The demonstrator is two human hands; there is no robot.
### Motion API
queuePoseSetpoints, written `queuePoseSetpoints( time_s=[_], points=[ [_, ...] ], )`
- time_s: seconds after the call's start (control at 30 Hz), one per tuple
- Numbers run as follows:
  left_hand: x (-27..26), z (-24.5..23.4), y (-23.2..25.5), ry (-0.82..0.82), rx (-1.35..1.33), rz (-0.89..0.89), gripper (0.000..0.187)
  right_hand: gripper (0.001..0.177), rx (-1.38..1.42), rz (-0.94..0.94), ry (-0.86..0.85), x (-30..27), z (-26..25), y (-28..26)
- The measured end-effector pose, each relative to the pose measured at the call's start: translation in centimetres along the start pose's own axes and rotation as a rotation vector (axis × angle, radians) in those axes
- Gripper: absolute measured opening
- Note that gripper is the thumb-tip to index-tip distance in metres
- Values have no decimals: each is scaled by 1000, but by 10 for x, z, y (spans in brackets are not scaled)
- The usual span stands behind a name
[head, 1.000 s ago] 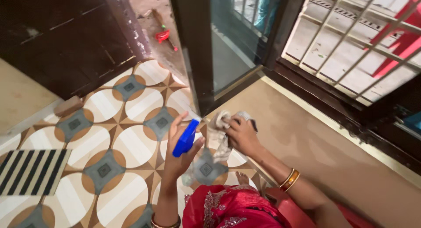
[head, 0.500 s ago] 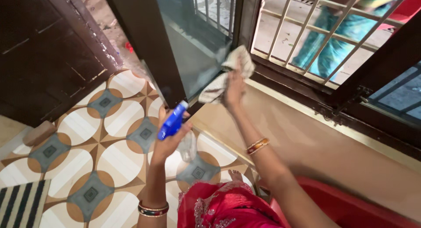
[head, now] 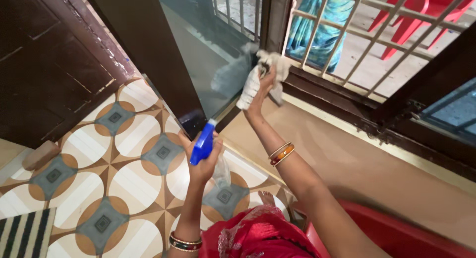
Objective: The person sprays a glass window with a blue spray bottle and wipes the surface with a cloth. They repeatedly spray and wipe different sections of the window pane and frame while standing on a tiled floor.
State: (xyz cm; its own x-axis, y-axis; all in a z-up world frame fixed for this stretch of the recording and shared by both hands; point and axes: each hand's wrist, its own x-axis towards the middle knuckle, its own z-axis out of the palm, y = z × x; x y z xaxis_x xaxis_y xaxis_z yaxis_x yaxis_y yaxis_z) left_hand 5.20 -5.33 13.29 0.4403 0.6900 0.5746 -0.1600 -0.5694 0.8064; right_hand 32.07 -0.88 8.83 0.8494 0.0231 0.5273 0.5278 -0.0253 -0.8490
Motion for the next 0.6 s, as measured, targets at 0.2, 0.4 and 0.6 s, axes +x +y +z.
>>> queuePoseSetpoints(
  time_s=[0.2, 0.4, 0.6],
  points=[
    [-3, 1, -17, -73, 115, 22, 15, 69, 295, -394, 21, 95, 3, -100],
    [-14, -1, -33, -57, 43, -62, 24, 47, -73, -561, 168, 112, 10, -107],
    [-19, -4, -45, -99, 128, 39, 21, 48, 254, -239, 100, 93, 36, -5]
  ],
)
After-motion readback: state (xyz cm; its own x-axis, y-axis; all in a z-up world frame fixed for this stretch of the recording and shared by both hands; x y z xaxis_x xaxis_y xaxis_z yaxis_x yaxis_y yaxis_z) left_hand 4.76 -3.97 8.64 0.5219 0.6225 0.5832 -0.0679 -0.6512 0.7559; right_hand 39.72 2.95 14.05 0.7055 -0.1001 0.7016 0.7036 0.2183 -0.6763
